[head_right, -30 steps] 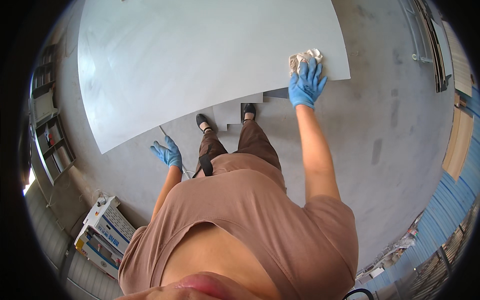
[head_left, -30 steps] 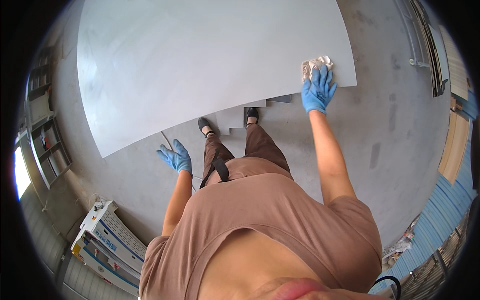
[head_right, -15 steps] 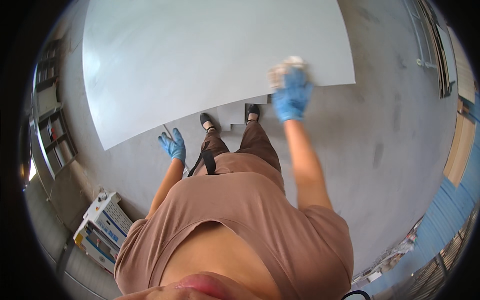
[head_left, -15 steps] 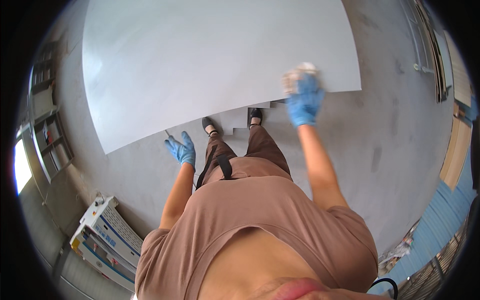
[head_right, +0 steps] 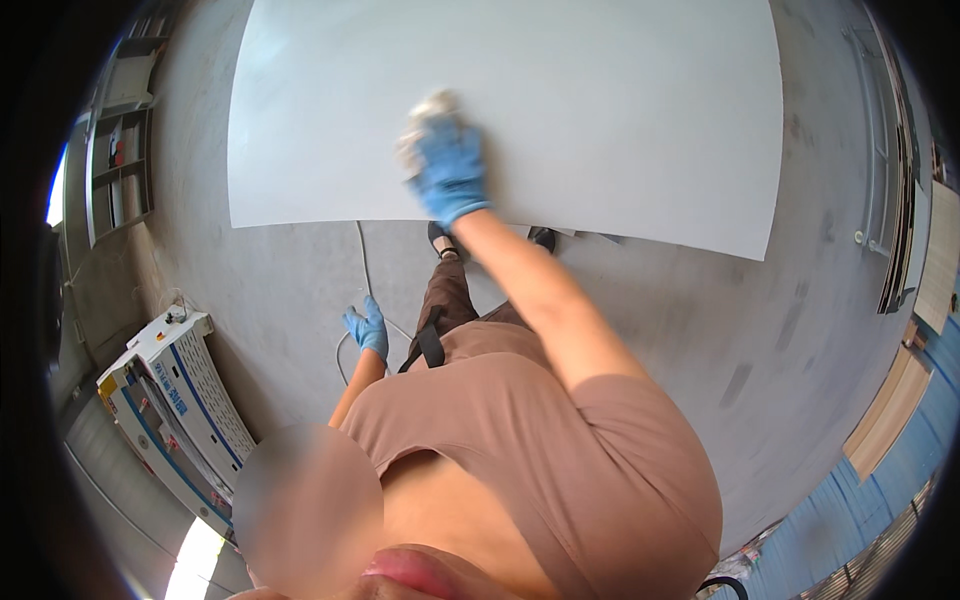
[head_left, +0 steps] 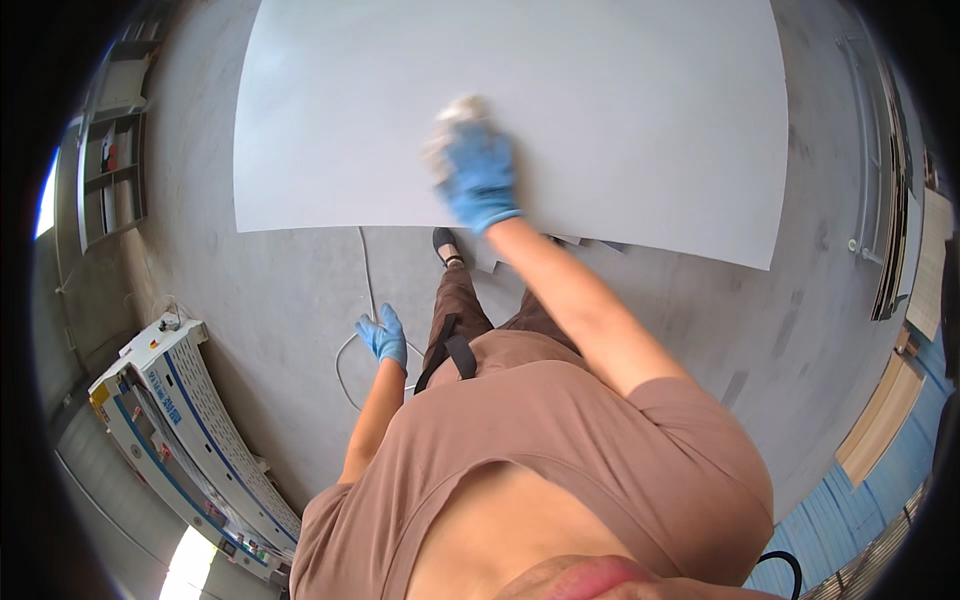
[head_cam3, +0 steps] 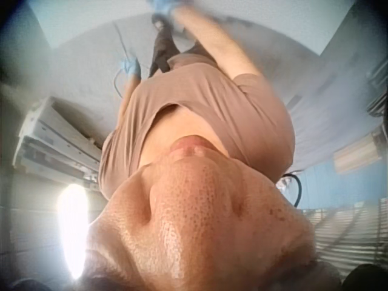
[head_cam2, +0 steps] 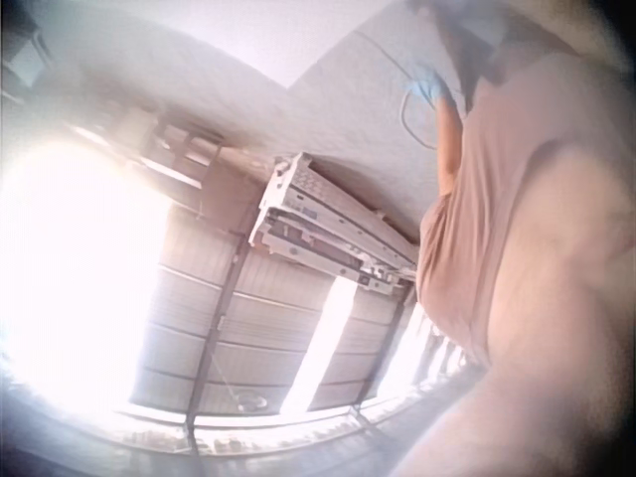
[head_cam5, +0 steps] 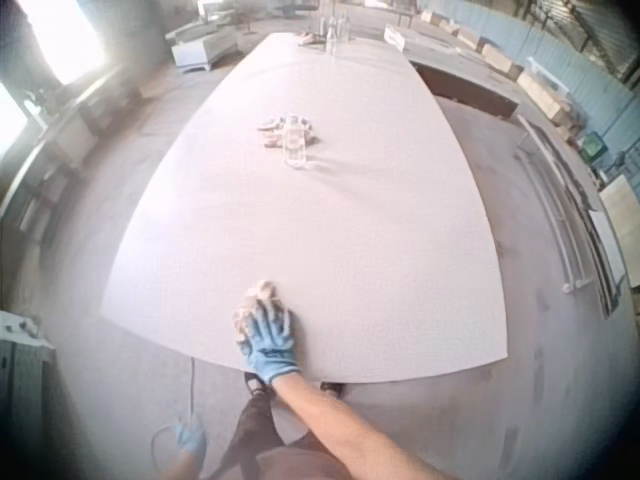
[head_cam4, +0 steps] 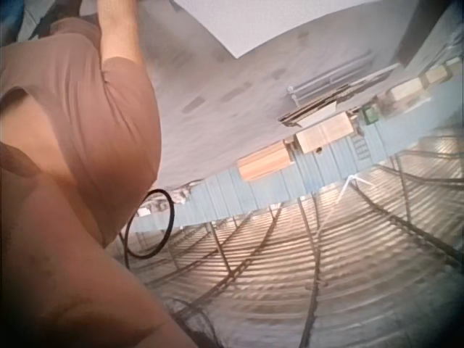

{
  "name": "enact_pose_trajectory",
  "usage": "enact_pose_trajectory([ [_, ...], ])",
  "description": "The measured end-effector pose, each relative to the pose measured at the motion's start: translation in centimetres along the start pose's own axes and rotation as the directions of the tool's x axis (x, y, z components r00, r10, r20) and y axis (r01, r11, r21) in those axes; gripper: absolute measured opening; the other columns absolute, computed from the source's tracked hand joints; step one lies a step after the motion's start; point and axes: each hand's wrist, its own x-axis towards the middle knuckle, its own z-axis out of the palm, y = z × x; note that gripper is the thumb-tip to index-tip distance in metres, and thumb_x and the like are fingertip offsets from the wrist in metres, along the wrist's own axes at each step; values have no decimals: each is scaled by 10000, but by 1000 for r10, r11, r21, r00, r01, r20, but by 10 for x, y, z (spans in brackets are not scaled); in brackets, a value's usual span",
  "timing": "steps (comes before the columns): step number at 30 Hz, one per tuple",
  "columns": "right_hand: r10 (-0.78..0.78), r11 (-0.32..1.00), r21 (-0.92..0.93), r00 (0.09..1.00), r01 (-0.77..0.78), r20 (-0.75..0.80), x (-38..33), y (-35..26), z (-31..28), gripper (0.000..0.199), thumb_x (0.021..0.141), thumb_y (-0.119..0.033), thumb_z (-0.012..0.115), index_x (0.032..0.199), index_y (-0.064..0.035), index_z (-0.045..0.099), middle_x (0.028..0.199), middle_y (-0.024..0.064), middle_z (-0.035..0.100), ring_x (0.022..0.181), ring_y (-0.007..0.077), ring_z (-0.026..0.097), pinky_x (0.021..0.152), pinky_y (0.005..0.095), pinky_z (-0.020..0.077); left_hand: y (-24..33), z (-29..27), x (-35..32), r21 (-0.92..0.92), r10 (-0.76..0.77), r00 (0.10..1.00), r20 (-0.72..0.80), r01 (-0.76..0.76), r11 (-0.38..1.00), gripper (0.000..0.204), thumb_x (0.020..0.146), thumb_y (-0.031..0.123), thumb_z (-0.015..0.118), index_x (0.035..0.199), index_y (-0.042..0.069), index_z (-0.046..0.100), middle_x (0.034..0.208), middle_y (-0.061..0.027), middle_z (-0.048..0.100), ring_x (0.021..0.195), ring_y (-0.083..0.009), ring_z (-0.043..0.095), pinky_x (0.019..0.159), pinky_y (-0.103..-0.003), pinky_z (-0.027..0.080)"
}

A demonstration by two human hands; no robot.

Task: The person wipes a large white board with a cloth, then pours liquid from a plastic bottle onto the cloth and continues wiping the board. The person uses a yellow sponge to wipe the board edges and corners.

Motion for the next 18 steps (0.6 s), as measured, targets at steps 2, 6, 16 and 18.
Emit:
enact_pose_trajectory([
  [2, -238, 918, -239, 922, 316, 305, -14, -57, 71, 661, 834, -392, 750, 1428, -146, 595, 1670, 111, 400, 1586, 373, 289, 1272, 622, 218, -22, -15, 15, -32, -6, 998, -69, 4, 999, 966, 979, 634, 614, 1535, -130, 413, 1612, -359, 354, 1520, -465, 339, 1258, -493, 297],
  [6, -343, 898, -228, 923, 376, 174, -19, -62, 100, 612, 904, -441, 704, 1431, -155, 581, 1612, 150, 445, 1509, 386, 398, 1229, 619, 306, -54, -39, 60, -94, -86, 996, -39, 82, 992, 957, 973, 633, 630, 1529, -119, 425, 1619, -355, 332, 1518, -464, 330, 1258, -493, 293],
  [16, 272, 367, -740, 826, -563, -494, -15, 65, -43, 742, 988, -624, 545, 1557, -154, 470, 1685, 63, 391, 1571, 369, 323, 1141, 613, 350, -84, -121, 231, -443, -26, 995, -97, -20, 896, 839, 1030, 517, 623, 1532, -126, 428, 1617, -319, 414, 1528, -410, 382, 1273, -464, 291],
  [18, 83, 512, -768, 913, -384, -400, 2, 39, 9, 749, 965, -613, 591, 1550, -159, 478, 1680, 77, 391, 1576, 379, 309, 1139, 627, 332, -57, -135, 272, -590, -24, 994, -104, -42, 806, 789, 1050, 474, 616, 1539, -116, 428, 1618, -300, 424, 1528, -385, 391, 1268, -451, 299],
])
